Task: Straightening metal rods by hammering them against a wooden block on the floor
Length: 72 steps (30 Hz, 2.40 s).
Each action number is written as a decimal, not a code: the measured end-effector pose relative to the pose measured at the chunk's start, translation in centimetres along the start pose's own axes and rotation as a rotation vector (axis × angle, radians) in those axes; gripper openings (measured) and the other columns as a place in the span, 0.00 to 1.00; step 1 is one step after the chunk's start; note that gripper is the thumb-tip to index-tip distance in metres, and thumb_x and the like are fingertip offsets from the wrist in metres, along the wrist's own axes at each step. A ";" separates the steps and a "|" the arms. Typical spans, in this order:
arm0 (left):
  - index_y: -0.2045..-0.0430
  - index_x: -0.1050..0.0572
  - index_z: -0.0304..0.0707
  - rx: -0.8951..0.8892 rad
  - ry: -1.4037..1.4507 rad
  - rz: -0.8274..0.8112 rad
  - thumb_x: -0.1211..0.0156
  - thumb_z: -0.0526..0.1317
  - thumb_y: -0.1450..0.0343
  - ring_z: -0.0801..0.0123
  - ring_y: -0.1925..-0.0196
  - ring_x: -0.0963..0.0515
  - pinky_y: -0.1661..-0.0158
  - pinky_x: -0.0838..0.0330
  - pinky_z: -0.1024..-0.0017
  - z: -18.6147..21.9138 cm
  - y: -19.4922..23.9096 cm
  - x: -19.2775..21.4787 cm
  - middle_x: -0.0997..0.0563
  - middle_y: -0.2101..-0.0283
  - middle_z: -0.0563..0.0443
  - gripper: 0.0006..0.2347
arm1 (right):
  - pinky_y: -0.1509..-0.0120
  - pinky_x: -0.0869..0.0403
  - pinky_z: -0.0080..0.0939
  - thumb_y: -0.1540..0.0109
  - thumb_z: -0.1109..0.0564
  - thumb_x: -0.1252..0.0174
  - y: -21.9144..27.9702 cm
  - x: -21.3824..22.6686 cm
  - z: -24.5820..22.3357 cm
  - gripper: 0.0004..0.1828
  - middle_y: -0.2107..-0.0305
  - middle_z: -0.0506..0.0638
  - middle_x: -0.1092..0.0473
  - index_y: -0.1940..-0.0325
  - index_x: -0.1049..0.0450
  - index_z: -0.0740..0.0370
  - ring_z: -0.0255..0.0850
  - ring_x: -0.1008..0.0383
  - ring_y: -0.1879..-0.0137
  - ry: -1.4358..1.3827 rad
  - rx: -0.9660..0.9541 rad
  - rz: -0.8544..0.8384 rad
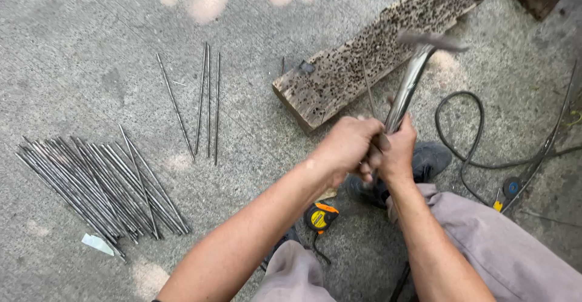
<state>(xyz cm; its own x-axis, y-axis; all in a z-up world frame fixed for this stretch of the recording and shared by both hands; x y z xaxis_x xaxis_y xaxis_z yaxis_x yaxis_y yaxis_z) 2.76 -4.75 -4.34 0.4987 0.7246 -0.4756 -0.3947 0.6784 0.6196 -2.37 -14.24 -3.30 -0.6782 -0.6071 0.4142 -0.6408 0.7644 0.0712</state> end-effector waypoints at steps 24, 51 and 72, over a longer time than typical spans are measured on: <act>0.74 0.17 0.35 -0.292 -0.679 0.461 0.49 0.47 0.26 0.46 0.62 0.16 0.57 0.26 0.50 -4.5 -5.0 17.3 0.18 0.77 0.41 0.17 | 0.90 0.35 0.37 0.31 0.56 0.41 3.1 -1.6 7.5 0.12 0.86 0.48 0.39 0.63 0.33 0.67 0.33 0.39 0.88 -0.065 -0.337 -0.124; 0.58 0.17 0.31 -0.294 -0.750 0.462 0.47 0.42 0.25 0.37 0.47 0.19 0.48 0.26 0.48 -2.4 -4.7 17.5 0.15 0.58 0.34 0.14 | 0.52 0.23 0.66 0.33 0.49 0.46 -3.2 -3.8 7.7 0.18 0.64 0.74 0.25 0.54 0.30 0.70 0.71 0.21 0.51 0.771 -0.106 -0.371; 0.61 0.23 0.27 0.040 -0.016 0.096 0.52 0.48 0.23 0.67 0.83 0.20 0.78 0.19 0.69 1.2 -1.2 7.8 0.18 0.78 0.40 0.18 | 0.55 0.26 0.67 0.37 0.48 0.43 -3.5 0.5 14.6 0.21 0.68 0.73 0.24 0.55 0.26 0.72 0.69 0.21 0.53 0.631 -0.265 -0.303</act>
<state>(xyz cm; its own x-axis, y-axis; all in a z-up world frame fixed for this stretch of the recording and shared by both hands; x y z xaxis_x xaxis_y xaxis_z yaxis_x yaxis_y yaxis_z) 8.06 -0.04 -8.06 0.4725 0.7835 -0.4035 -0.4105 0.6008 0.6860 -5.72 -20.34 -16.58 -0.0995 -0.6205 0.7779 -0.6047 0.6586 0.4479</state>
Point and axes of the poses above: each hand's wrist, its own y-axis away from the middle knuckle, its own x-axis out of the back of the hand, z = x × y, the point moved 7 cm from there along -y, towards the middle knuckle
